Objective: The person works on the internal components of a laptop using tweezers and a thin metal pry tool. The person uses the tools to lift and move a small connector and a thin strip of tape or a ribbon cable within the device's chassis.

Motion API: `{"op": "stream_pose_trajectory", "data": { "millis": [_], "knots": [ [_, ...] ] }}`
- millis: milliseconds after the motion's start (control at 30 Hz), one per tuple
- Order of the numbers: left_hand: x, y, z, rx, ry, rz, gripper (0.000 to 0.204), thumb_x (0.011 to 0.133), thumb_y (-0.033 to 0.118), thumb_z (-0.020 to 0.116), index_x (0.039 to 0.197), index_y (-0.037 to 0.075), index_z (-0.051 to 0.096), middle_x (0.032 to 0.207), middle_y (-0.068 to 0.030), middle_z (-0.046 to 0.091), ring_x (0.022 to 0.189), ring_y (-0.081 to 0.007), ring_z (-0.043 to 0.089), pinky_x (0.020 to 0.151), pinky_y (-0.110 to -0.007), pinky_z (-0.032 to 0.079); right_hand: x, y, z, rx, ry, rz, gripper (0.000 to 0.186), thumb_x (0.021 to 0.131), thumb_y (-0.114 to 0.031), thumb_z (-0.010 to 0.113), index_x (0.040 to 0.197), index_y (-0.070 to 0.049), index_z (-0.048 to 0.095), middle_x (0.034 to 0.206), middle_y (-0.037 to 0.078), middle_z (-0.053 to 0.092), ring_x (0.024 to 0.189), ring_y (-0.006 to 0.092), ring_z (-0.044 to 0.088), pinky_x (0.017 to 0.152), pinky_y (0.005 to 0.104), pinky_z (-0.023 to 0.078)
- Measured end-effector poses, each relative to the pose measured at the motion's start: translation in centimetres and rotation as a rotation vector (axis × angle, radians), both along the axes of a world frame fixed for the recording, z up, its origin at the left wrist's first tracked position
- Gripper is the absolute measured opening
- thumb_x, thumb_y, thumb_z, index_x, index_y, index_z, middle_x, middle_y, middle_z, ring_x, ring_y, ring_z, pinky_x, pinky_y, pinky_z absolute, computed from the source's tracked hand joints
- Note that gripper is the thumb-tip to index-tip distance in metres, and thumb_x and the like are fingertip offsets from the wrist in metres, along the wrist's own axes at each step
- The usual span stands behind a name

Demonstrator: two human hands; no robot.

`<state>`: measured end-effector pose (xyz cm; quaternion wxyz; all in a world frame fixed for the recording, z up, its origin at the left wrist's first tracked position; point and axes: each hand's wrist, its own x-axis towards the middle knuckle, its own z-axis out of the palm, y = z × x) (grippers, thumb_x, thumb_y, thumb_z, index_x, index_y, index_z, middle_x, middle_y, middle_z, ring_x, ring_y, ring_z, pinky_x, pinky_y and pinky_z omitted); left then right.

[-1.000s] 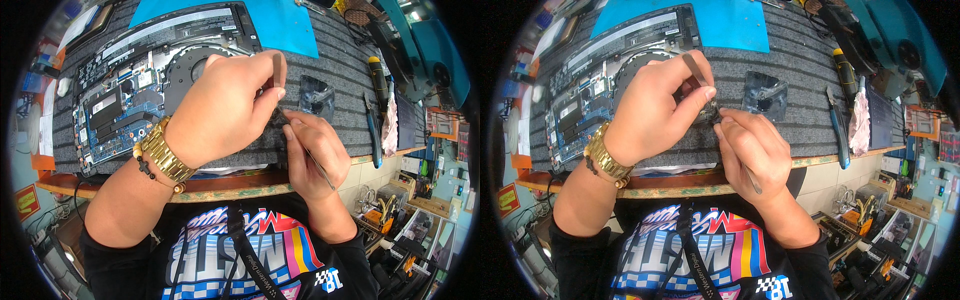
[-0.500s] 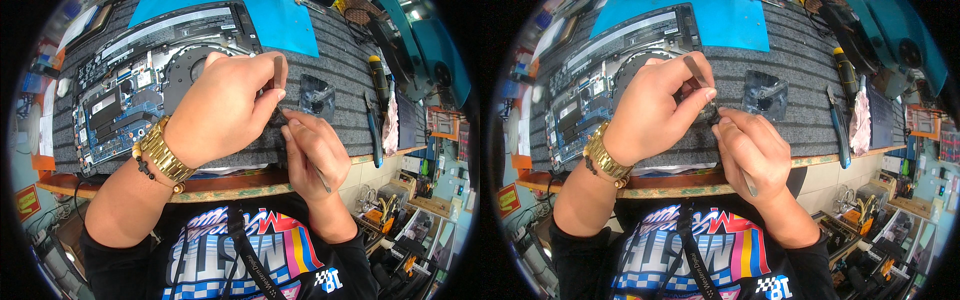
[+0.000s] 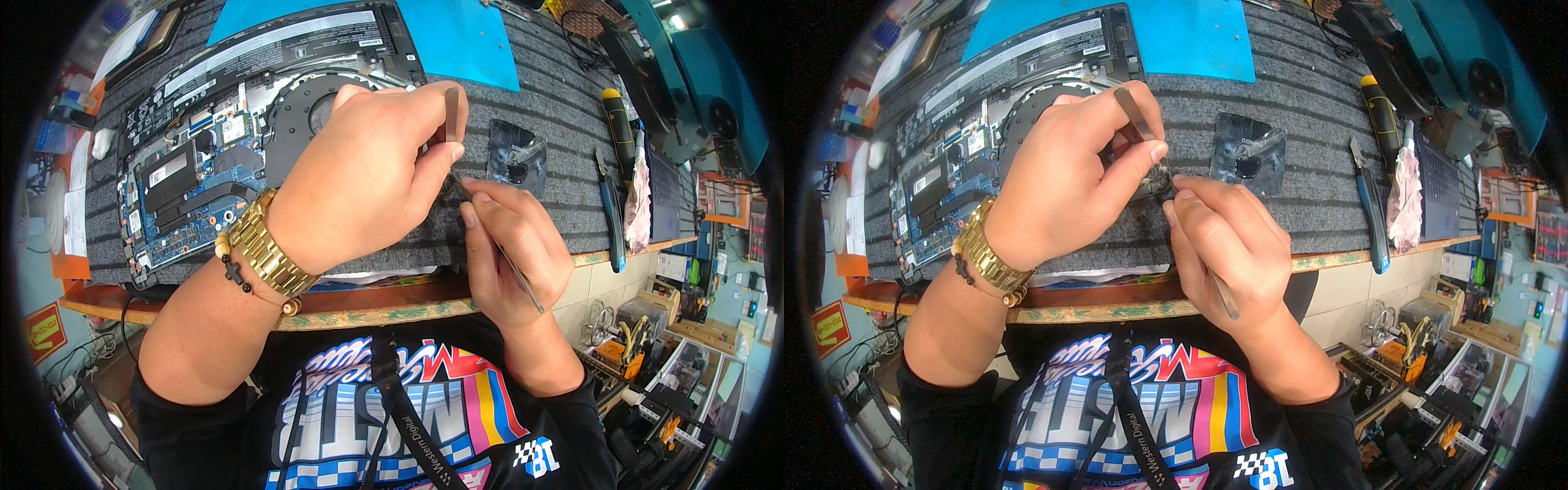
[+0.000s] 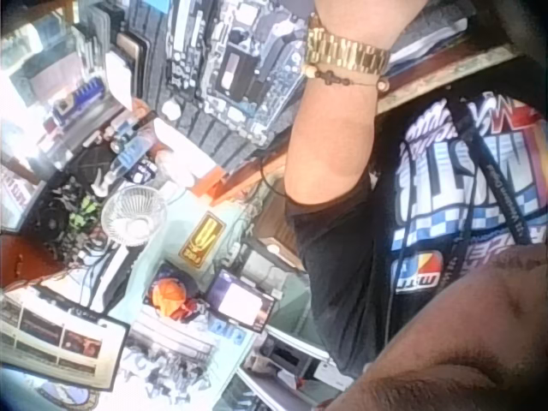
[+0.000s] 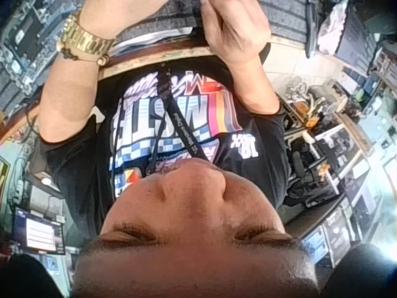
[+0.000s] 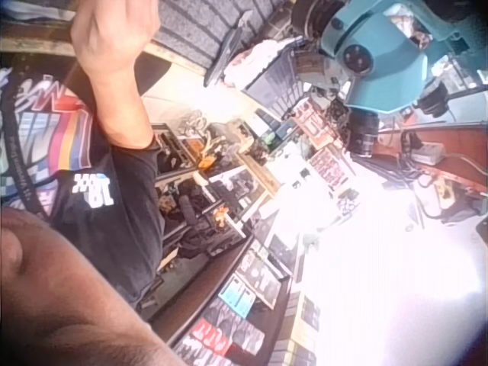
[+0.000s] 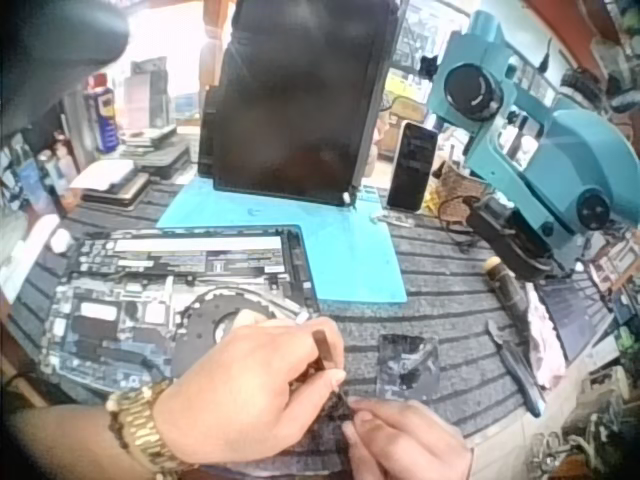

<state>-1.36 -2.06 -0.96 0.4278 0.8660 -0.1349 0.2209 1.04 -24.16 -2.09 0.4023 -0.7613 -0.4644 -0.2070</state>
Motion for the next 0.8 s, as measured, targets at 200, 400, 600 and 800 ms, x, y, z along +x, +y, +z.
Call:
{"op": "stream_pose_trajectory", "data": {
  "millis": [200,400,600,800],
  "knots": [
    [0.02,-0.11,-0.19,-0.016,-0.01,-0.002,0.011,0.102,0.008,0.079,0.104,0.004,0.069,0.078,-0.0118,0.072,0.071,-0.0291,0.075,0.067,-0.036,0.057,-0.22,0.1,-0.03,-0.018,-0.012,-0.022,0.023,0.087,0.01,0.088,0.105,0.004,0.075,0.107,0.022,0.08,0.083,0.0366,0.077,0.072,0.0412,0.061],
    [0.04,-0.14,-0.2,-0.034,-0.007,0.0,0.011,0.102,0.008,0.079,0.103,0.004,0.069,0.078,-0.0124,0.072,0.071,-0.0293,0.076,0.067,-0.036,0.057,-0.1,0.05,-0.15,-0.003,0.068,-0.025,0.02,0.089,0.01,0.086,0.104,0.002,0.075,0.108,0.022,0.08,0.084,0.0368,0.078,0.074,0.0404,0.063],
    [0.01,-0.1,-0.08,-0.046,-0.005,-0.01,0.011,0.101,0.007,0.079,0.102,0.003,0.068,0.078,-0.0139,0.072,0.071,-0.0304,0.076,0.067,-0.036,0.057,0.12,-0.02,-0.2,0.035,0.099,-0.016,0.017,0.09,0.011,0.084,0.102,0.003,0.075,0.106,0.022,0.082,0.087,0.036,0.08,0.078,0.0396,0.064],
    [0.07,-0.15,-0.24,-0.081,-0.01,-0.025,0.011,0.102,0.006,0.078,0.102,0.003,0.068,0.077,-0.0145,0.071,0.071,-0.0313,0.076,0.067,-0.037,0.057,-0.01,-0.04,0.1,0.021,0.109,-0.016,0.015,0.091,0.012,0.084,0.101,0.005,0.075,0.104,0.023,0.082,0.088,0.0358,0.081,0.08,0.0392,0.065]
  ]
}}
